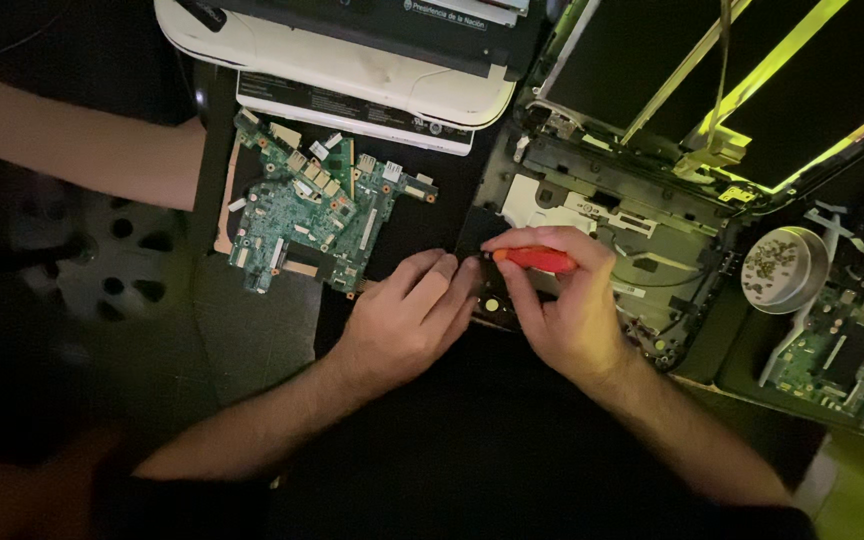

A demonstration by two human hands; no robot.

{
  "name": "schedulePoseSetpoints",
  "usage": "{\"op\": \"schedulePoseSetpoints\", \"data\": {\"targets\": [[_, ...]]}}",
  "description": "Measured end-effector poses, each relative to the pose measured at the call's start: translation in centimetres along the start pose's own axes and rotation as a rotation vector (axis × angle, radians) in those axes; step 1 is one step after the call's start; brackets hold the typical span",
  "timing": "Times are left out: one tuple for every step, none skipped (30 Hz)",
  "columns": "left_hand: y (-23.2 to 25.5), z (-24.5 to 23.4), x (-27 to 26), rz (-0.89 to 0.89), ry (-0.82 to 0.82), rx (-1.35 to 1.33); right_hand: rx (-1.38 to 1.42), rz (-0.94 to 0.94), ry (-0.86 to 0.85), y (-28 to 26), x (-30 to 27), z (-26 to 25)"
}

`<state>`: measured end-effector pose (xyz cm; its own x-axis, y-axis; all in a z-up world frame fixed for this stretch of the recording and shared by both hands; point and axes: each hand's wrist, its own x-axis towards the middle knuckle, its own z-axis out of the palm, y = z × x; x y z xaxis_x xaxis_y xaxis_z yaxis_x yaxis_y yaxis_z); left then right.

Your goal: The person places a white plastic component into the laptop chassis and secures it with a screwdriver. They then remove a small circuit board from the chassis and place it on the table. Finally, they position a larger green circuit board into the chassis and begin securing it with screws.

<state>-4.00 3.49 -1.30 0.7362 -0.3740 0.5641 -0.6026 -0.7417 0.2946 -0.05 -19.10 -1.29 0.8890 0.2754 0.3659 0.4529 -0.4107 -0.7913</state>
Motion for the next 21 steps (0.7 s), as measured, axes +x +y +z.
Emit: {"op": "schedulePoseSetpoints", "data": {"targets": [[-0.5,-0.1,0.1,-0.001,0.001,0.000,0.000,-0.001,-0.001,-0.4,0.3,-0.1],[-0.9,-0.3,0.1,0.094,0.019,0.010,-0.016,-0.002,-0.006,-0.9,0.7,-0.3],[-1.4,-0.4,0.2,0.189,0.037,0.020,-0.031,-0.003,-0.011,-1.3,1.1,-0.4],[-1.6,-0.3,0.3,0.189,0.037,0.020,-0.031,-0.004,-0.011,-1.5,1.1,-0.5],[-1.7,-0.3,0.3,0.223,0.029,0.029,-0.063,-0.021,-0.015,-1.7,1.2,-0.6],[-1.9,-0.2,0.3,0.257,0.021,0.038,-0.095,-0.039,-0.020,-1.8,1.2,-0.7],[-1.5,-0.1,0.1,0.256,0.022,0.038,-0.094,-0.039,-0.021,-2.0,1.4,-0.9],[-1.0,0.0,-0.1,0.172,0.026,0.040,-0.129,-0.062,-0.024,-2.2,1.5,-1.0],[-0.6,0.2,-0.3,0.088,0.030,0.041,-0.163,-0.086,-0.027,-2.4,1.6,-1.1],[-0.5,0.2,-0.4,0.087,0.032,0.042,-0.164,-0.087,-0.029,-2.2,1.5,-1.1],[-0.3,0.1,-0.5,0.045,0.005,0.009,-0.157,-0.104,-0.040,-2.0,1.5,-1.2],[-0.2,0.1,-0.5,0.003,-0.021,-0.024,-0.151,-0.121,-0.051,-1.9,1.4,-1.2],[-0.4,0.3,-0.6,0.002,-0.021,-0.024,-0.151,-0.122,-0.052,-2.0,1.4,-1.2],[-0.5,0.5,-0.7,0.026,0.013,-0.019,-0.146,-0.132,-0.052,-2.1,1.5,-1.1],[-0.7,0.8,-0.8,0.050,0.046,-0.014,-0.141,-0.141,-0.053,-2.2,1.5,-1.1],[-0.4,0.8,-0.7,0.048,0.046,-0.014,-0.141,-0.142,-0.055,-2.3,1.6,-1.3],[-0.2,0.8,-0.7,0.009,0.047,-0.011,-0.145,-0.148,-0.083,-2.3,1.8,-1.4],[0.0,0.8,-0.7,-0.029,0.048,-0.009,-0.149,-0.154,-0.111,-2.3,1.9,-1.6],[-0.1,0.7,-0.7,-0.031,0.048,-0.009,-0.148,-0.154,-0.112,-2.3,2.0,-1.7],[-0.2,0.6,-0.7,-0.028,0.033,-0.005,-0.166,-0.162,-0.125,-2.3,2.1,-1.8],[-0.3,0.5,-0.7,-0.025,0.019,-0.001,-0.184,-0.171,-0.138,-2.3,2.3,-1.9]]}}
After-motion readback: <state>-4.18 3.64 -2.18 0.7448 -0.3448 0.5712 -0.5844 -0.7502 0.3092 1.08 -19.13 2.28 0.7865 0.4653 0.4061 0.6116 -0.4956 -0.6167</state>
